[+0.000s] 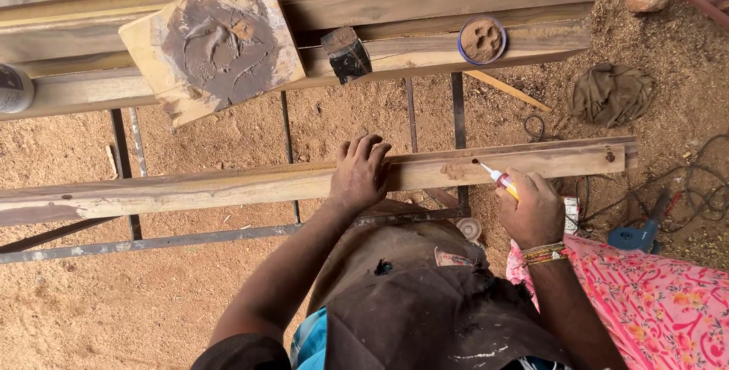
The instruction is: Filling gaps in a wooden beam with putty and glue, followed by grinding and smoothing the surface with an angle grinder.
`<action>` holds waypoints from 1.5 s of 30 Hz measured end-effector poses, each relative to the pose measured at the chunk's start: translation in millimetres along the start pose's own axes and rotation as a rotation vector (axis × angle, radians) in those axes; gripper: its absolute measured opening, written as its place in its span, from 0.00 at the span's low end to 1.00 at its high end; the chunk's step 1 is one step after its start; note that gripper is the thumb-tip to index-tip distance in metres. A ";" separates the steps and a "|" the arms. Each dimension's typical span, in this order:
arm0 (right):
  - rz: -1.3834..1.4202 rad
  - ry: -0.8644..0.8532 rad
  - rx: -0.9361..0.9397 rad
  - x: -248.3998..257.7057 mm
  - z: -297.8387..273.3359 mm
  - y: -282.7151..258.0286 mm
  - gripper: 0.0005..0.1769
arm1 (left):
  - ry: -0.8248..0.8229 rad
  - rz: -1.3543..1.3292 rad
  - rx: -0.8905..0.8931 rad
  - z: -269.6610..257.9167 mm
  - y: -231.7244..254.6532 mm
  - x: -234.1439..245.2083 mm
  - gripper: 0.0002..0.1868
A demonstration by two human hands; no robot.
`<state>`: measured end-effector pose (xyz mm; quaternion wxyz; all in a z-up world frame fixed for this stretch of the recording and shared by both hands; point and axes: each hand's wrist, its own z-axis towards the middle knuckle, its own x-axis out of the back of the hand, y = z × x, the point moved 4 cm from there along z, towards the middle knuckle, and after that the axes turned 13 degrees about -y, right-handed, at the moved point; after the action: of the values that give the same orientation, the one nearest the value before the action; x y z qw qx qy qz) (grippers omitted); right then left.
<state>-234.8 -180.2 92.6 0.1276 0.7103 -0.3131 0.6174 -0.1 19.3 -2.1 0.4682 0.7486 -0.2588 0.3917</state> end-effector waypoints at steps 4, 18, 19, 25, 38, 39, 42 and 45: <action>-0.004 -0.011 -0.026 2.6 -1.2 -2.6 0.22 | -0.004 0.004 0.000 0.5 -0.8 -1.9 0.25; 0.010 0.019 0.011 2.1 -4.8 -5.4 0.23 | 0.008 -0.022 0.003 -1.8 0.6 1.6 0.24; 0.009 0.020 0.010 2.3 -4.9 -5.9 0.23 | 0.008 -0.022 0.001 -1.6 1.5 2.7 0.24; 0.010 0.021 0.005 4.7 -4.3 -8.0 0.22 | -0.050 -0.009 0.017 0.3 1.6 2.7 0.27; 0.997 0.055 -0.117 -28.3 43.8 1.8 0.24 | -0.117 0.044 0.045 4.3 3.5 2.5 0.28; 1.126 0.063 0.025 -31.5 61.0 -8.0 0.22 | -0.190 0.053 0.068 3.8 5.0 6.7 0.31; 0.713 0.055 0.084 -20.7 134.7 -60.9 0.16 | -0.232 0.070 0.075 3.3 5.2 8.8 0.34; 0.785 0.125 -0.001 -23.2 202.2 -96.1 0.18 | -0.230 0.065 0.070 3.1 2.4 4.0 0.32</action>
<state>-16.6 -214.2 48.6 -0.0991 0.4976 -0.5527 0.6612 1.3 15.4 1.6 0.3962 0.7955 -0.3211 0.3272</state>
